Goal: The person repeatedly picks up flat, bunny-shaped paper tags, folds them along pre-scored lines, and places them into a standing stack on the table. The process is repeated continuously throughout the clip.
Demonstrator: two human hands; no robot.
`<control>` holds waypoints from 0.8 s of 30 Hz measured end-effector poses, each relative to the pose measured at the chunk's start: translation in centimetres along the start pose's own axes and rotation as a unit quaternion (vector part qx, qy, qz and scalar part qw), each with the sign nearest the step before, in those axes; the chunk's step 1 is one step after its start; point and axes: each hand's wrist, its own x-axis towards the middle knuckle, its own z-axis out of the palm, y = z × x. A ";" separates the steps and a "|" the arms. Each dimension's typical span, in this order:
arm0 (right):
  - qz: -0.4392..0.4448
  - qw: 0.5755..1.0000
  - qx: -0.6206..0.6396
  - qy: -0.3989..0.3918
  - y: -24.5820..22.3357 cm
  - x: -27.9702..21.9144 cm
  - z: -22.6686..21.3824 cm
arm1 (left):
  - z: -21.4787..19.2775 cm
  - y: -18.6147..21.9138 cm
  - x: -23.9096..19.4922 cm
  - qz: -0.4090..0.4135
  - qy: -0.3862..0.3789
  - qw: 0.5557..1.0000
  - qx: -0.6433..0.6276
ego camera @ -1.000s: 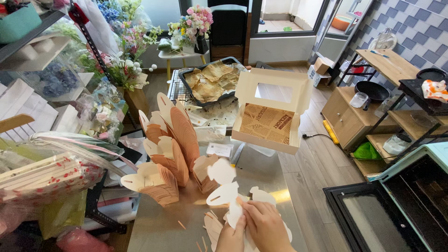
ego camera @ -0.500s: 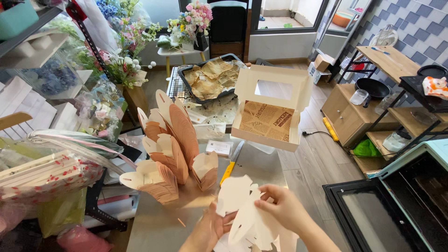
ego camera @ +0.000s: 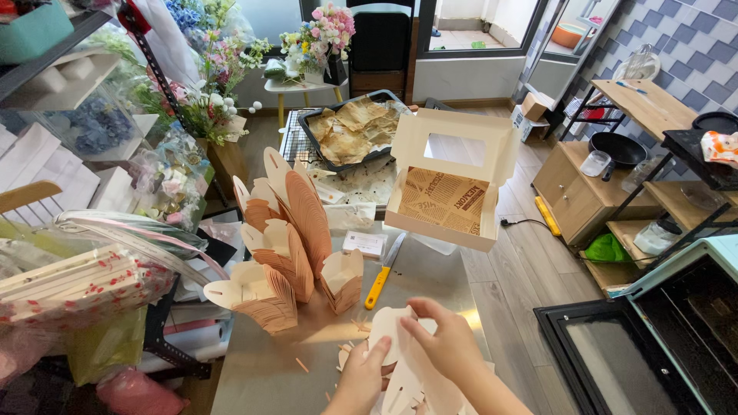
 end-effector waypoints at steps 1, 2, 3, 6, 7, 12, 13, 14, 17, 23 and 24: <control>0.033 0.999 0.006 -0.013 -0.3 -0.1 0.2 | 0.2 0.0 0.1 0.003 -0.015 1.000 -0.002; 0.066 0.997 0.012 -0.027 -0.6 -0.3 0.5 | 0.3 0.1 0.2 0.008 -0.006 1.000 0.013; -0.053 0.999 -0.004 -0.009 -1.0 -0.6 0.7 | 0.5 0.3 0.3 0.014 0.003 1.000 0.028; -0.263 0.964 -0.016 0.023 -1.6 -2.2 0.8 | 0.3 0.7 -0.1 0.031 0.007 0.999 0.042; -0.244 0.970 0.004 0.024 -1.7 -2.0 0.6 | 0.1 1.1 -0.1 0.040 0.005 0.998 0.042; -0.172 0.984 0.033 -0.028 -1.4 0.0 -0.7 | -0.2 1.5 -0.7 0.034 -0.029 0.992 0.117; -0.186 0.982 -0.003 -0.041 -1.3 0.5 -0.9 | -0.3 1.6 -0.6 0.031 -0.017 0.988 0.151; -0.200 0.978 -0.039 -0.053 -1.3 0.8 -1.0 | -0.4 1.6 -0.6 0.039 -0.012 0.987 0.155; -0.367 0.927 -0.074 0.005 -1.4 1.0 -1.4 | -0.4 1.6 -0.6 0.063 -0.001 0.987 0.148; -0.317 0.937 -0.124 0.083 0.3 -0.9 -2.1 | -0.6 2.8 -1.0 0.082 0.108 0.990 0.040; -0.233 0.960 -0.104 0.112 1.2 -1.3 -2.2 | -0.8 3.4 -1.0 0.073 0.119 0.990 -0.027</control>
